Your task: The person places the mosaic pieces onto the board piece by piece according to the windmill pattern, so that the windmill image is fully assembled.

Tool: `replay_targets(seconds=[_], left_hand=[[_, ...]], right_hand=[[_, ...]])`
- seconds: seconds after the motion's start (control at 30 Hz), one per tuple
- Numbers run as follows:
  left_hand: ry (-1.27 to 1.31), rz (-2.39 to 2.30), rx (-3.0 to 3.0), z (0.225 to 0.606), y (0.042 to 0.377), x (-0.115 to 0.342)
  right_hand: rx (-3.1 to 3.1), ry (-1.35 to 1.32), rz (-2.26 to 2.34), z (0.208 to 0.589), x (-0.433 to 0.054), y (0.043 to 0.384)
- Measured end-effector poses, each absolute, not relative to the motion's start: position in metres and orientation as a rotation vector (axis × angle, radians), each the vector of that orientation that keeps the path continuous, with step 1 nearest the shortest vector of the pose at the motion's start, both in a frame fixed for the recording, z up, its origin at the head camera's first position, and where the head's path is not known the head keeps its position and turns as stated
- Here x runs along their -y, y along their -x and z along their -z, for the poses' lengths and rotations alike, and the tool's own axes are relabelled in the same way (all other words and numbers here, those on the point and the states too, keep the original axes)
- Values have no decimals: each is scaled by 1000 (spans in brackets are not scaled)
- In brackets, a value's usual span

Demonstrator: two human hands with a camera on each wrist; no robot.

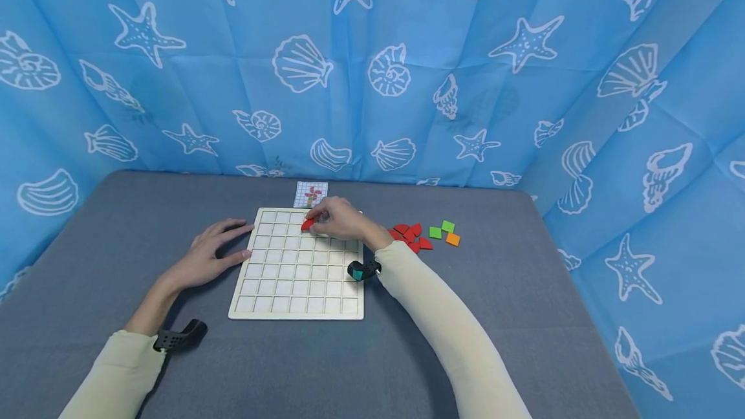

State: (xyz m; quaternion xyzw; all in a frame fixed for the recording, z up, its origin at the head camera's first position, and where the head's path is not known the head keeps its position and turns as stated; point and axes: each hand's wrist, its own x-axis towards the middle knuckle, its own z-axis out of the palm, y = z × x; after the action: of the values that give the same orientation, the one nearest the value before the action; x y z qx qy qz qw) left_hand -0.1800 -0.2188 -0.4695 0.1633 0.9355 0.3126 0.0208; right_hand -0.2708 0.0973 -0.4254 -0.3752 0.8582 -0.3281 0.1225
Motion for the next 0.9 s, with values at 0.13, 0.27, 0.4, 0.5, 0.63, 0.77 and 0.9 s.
replay_targets(seconds=[0.13, 0.27, 0.4, 0.5, 0.63, 0.77, 0.9], left_hand=[[-520, -980, -2904, 470, 180, 219], [-529, -982, -2907, 471, 180, 220], [-531, -982, -2905, 472, 180, 220], [-536, -976, -2908, 472, 180, 221], [-540, -974, -2910, 472, 181, 221], [-538, -979, -2906, 471, 181, 221], [-539, -981, -2902, 470, 180, 220]], right_hand=[[-2528, 1071, 919, 427, -97, 271], [-2526, 1056, 923, 428, -97, 271], [-2542, 1076, 925, 430, -97, 271], [-2562, 1090, 921, 431, -97, 270], [-2567, 1100, 930, 431, -97, 268], [-2580, 1105, 924, 431, -96, 267], [-2592, 1100, 901, 430, -96, 266]])
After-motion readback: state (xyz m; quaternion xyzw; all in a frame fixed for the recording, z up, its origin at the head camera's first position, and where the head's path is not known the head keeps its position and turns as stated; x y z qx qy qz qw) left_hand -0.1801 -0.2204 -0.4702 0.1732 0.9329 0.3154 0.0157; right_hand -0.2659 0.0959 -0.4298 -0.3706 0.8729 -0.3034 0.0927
